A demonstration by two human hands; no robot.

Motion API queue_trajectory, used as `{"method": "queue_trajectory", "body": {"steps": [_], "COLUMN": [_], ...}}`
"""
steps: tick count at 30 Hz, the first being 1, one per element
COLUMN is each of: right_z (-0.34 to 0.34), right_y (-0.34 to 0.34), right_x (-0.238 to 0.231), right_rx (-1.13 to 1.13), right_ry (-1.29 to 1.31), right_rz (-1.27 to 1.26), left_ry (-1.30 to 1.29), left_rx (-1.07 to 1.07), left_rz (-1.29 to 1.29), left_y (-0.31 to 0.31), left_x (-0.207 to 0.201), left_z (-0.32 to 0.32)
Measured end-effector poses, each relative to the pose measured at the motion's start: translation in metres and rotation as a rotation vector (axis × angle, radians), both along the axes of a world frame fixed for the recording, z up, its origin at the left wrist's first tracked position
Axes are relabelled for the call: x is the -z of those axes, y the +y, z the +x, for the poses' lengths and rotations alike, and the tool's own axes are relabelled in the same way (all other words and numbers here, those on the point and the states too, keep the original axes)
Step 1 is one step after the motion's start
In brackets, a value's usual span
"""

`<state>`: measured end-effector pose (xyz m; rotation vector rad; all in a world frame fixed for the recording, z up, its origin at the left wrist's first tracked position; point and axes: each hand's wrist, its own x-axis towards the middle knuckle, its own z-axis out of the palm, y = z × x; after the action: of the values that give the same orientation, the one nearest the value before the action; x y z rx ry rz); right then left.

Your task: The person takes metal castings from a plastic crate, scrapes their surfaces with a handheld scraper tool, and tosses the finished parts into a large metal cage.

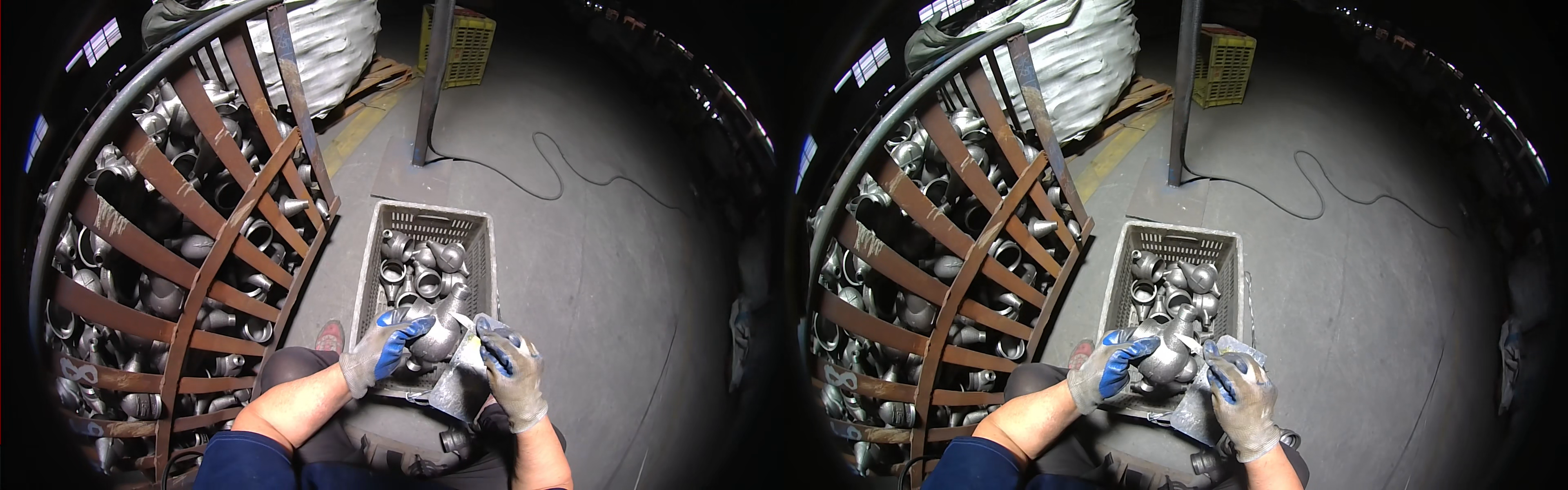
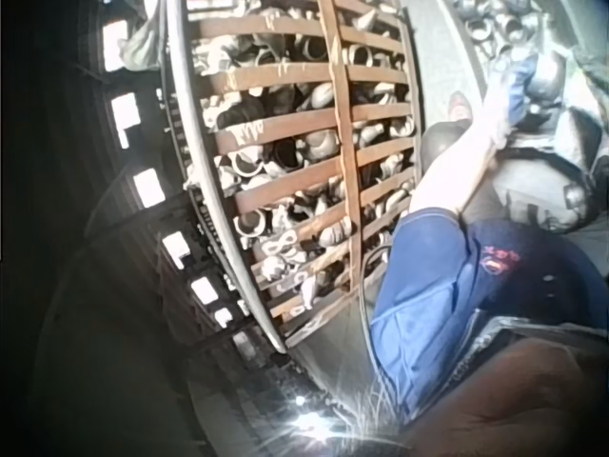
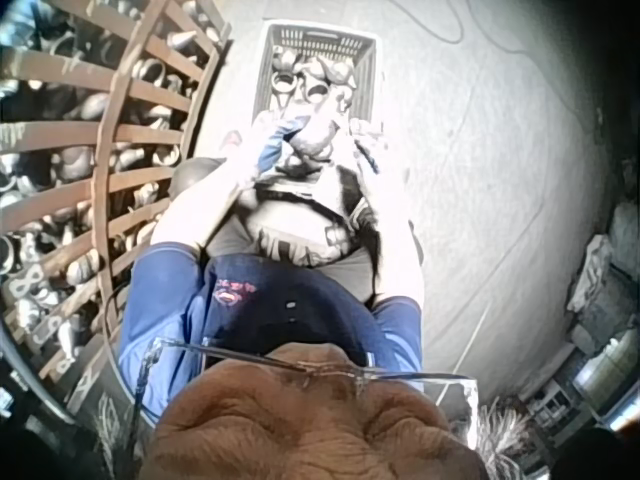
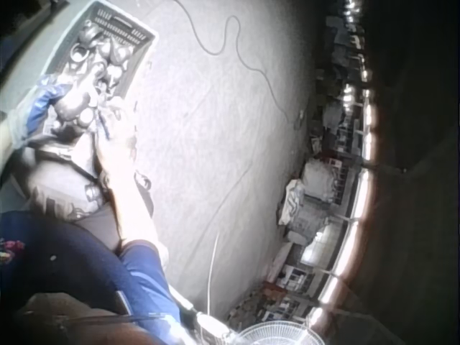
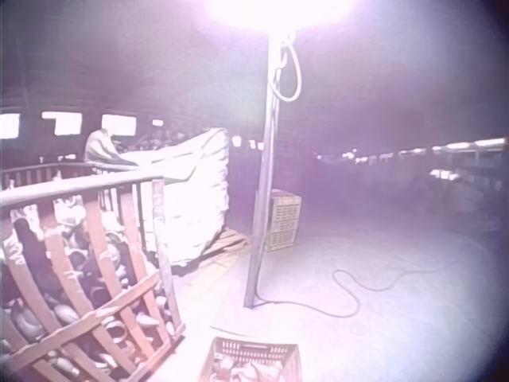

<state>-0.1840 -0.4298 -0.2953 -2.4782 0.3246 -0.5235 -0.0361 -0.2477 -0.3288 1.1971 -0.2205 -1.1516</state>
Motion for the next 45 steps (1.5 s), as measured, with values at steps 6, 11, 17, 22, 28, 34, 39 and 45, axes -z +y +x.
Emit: {"method": "queue_trajectory", "body": {"steps": [6, 11, 17, 22, 28, 34, 39, 45], "right_z": [0.0, -0.003, -0.003, -0.002, 0.0, -0.003, -0.005, -0.001], "right_y": [0.0, -0.006, -0.005, -0.006, -0.004, -0.008, -0.01, -0.01], "right_x": [-0.004, 0.001, 0.003, 0.002, 0.0, -0.004, -0.009, -0.004], "right_rx": [-0.007, -0.035, -0.014, 0.013, -0.019, -0.058, -0.01, -0.216], "right_ry": [-0.001, 0.045, 0.019, 0.032, 0.009, 0.085, 0.079, -0.045], "right_rz": [-0.018, -0.001, 0.076, 0.078, 0.106, 0.162, 0.263, 0.305], "left_ry": [-0.468, -0.321, -0.32, 0.118, 0.184, 0.18, -0.816, 0.055], "left_rx": [-0.076, -0.104, -0.065, -0.068, -0.097, -0.082, 0.135, -0.043], "left_rz": [-0.035, -0.122, -0.046, -0.105, -0.14, -0.075, -0.117, -0.135], "left_y": [-0.008, -0.008, -0.006, -0.007, -0.01, -0.008, -0.003, -0.009], "left_x": [0.0, -0.006, -0.008, 0.003, 0.011, 0.007, 0.012, 0.02], "left_z": [-0.007, -0.008, -0.006, -0.002, -0.007, -0.005, -0.002, -0.014]}}
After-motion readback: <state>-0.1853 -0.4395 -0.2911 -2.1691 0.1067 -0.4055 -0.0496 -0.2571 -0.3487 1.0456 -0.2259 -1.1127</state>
